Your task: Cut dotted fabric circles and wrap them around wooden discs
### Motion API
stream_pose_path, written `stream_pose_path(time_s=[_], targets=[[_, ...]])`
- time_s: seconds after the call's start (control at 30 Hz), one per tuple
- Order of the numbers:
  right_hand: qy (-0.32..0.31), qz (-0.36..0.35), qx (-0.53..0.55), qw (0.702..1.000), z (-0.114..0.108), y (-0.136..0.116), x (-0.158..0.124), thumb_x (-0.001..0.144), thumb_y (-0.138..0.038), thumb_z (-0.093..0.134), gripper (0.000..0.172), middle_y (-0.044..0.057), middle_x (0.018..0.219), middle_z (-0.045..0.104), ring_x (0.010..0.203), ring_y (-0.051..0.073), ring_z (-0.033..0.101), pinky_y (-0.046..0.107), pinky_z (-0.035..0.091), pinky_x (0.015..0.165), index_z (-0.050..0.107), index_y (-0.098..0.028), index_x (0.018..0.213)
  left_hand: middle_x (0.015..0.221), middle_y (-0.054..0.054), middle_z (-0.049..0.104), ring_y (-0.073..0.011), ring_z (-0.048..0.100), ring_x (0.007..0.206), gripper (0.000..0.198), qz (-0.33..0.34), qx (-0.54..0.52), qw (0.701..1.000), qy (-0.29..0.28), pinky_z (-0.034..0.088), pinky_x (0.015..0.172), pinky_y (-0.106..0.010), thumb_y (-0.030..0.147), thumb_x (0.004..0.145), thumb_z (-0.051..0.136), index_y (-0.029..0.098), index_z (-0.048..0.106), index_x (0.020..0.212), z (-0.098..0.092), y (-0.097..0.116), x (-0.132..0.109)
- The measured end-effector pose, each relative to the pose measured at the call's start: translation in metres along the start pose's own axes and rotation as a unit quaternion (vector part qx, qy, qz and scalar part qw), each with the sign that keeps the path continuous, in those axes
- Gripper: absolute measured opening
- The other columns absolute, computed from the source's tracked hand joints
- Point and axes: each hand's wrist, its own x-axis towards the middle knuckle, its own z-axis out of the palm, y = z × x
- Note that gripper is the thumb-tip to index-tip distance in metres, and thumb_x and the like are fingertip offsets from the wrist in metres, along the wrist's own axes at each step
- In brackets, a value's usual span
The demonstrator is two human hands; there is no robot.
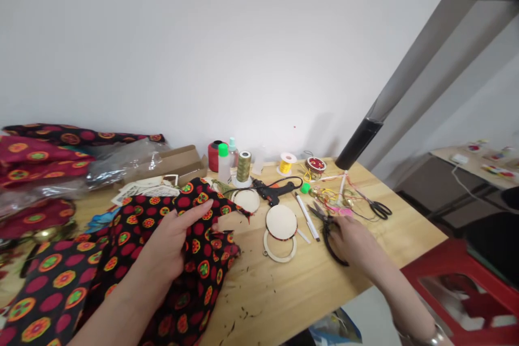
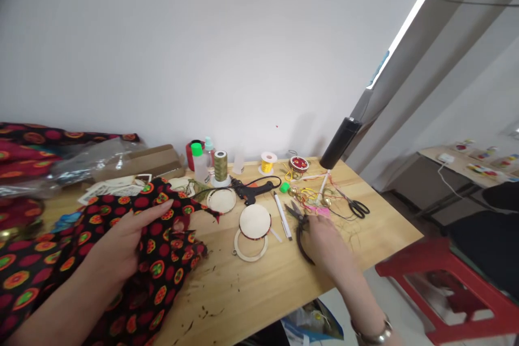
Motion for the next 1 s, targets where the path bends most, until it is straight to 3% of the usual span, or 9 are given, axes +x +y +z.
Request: stream_pose_path(time_s=[0.1, 0.27, 0.43, 0.57, 0.7, 0.8, 1.0], targets=[[-0.022, 0.038, -0.05, 0.998, 0.013, 0.026, -0.001, 0.081, -0.007, 0.047, 0.021, 0.02, 0.092, 0.068, 0.09, 0.033, 0.064, 0.039, 0.046, 0.073, 0.063, -0.01, 0.094, 0.069, -0.006, 0.076, -0.025, 0.072, 0.059, 0.01, 0.009, -0.019, 1.0, 0.011, 0.063, 0.059, -0.038, 0.011, 0.069, 0.07, 0.013, 0.071, 0.078, -0.002, -0.001, 0.002], [-0.034, 0.031, -0.085, 0.995, 0.024, 0.038, 0.007, 0.082, -0.006, 0.044, 0.024, 0.018, 0.097, 0.068, 0.095, 0.03, 0.064, 0.035, 0.046, 0.077, 0.063, -0.011, 0.095, 0.068, -0.009, 0.076, -0.0247, 0.071, 0.056, 0.009, 0.025, -0.039, 0.999, 0.017, 0.062, 0.056, -0.038, 0.011, 0.069, 0.07, 0.01, 0.071, 0.078, -0.003, -0.003, 0.004], [-0.035, 0.013, -0.122, 0.992, 0.017, 0.044, 0.011, 0.081, -0.011, 0.045, 0.02, 0.016, 0.096, 0.067, 0.091, 0.029, 0.065, 0.034, 0.048, 0.075, 0.063, -0.014, 0.09, 0.066, -0.009, 0.075, -0.0233, 0.07, 0.052, 0.004, 0.042, -0.051, 0.998, 0.016, 0.061, 0.053, -0.036, 0.009, 0.069, 0.071, 0.01, 0.07, 0.072, -0.003, -0.001, 0.001], [-0.021, 0.05, -0.137, 0.989, 0.005, 0.044, 0.013, 0.082, -0.014, 0.041, 0.027, 0.018, 0.103, 0.065, 0.081, 0.028, 0.067, 0.034, 0.049, 0.067, 0.064, -0.012, 0.095, 0.066, -0.009, 0.075, -0.023, 0.07, 0.053, 0.007, 0.043, -0.057, 0.997, 0.035, 0.061, 0.054, -0.035, 0.009, 0.068, 0.071, 0.009, 0.07, 0.075, -0.003, 0.0, 0.001], [-0.003, 0.082, -0.071, 0.994, -0.012, 0.038, 0.012, 0.085, -0.037, 0.04, 0.038, 0.018, 0.094, 0.068, 0.084, 0.033, 0.067, 0.04, 0.049, 0.07, 0.064, -0.012, 0.102, 0.068, -0.01, 0.075, -0.0239, 0.071, 0.056, 0.01, 0.035, -0.063, 0.996, 0.044, 0.061, 0.056, -0.035, 0.011, 0.068, 0.072, 0.009, 0.07, 0.078, -0.004, 0.0, 0.002], [0.027, 0.105, -0.006, 0.994, -0.027, 0.032, 0.009, 0.075, -0.056, 0.045, 0.052, 0.017, 0.091, 0.069, 0.085, 0.035, 0.066, 0.042, 0.049, 0.07, 0.062, -0.015, 0.102, 0.07, -0.011, 0.076, -0.0254, 0.072, 0.059, 0.011, 0.033, -0.066, 0.996, 0.048, 0.061, 0.059, -0.037, 0.011, 0.069, 0.072, 0.008, 0.069, 0.08, -0.004, 0.0, 0.003], [0.114, 0.158, 0.142, 0.97, -0.047, 0.005, 0.005, 0.052, -0.055, 0.061, 0.048, 0.012, 0.081, 0.069, 0.076, 0.034, 0.065, 0.043, 0.047, 0.065, 0.057, -0.022, 0.087, 0.07, -0.013, 0.075, -0.0282, 0.072, 0.063, 0.013, 0.006, -0.068, 0.997, 0.031, 0.061, 0.063, -0.041, 0.012, 0.072, 0.069, 0.006, 0.071, 0.083, -0.004, 0.003, 0.003]])
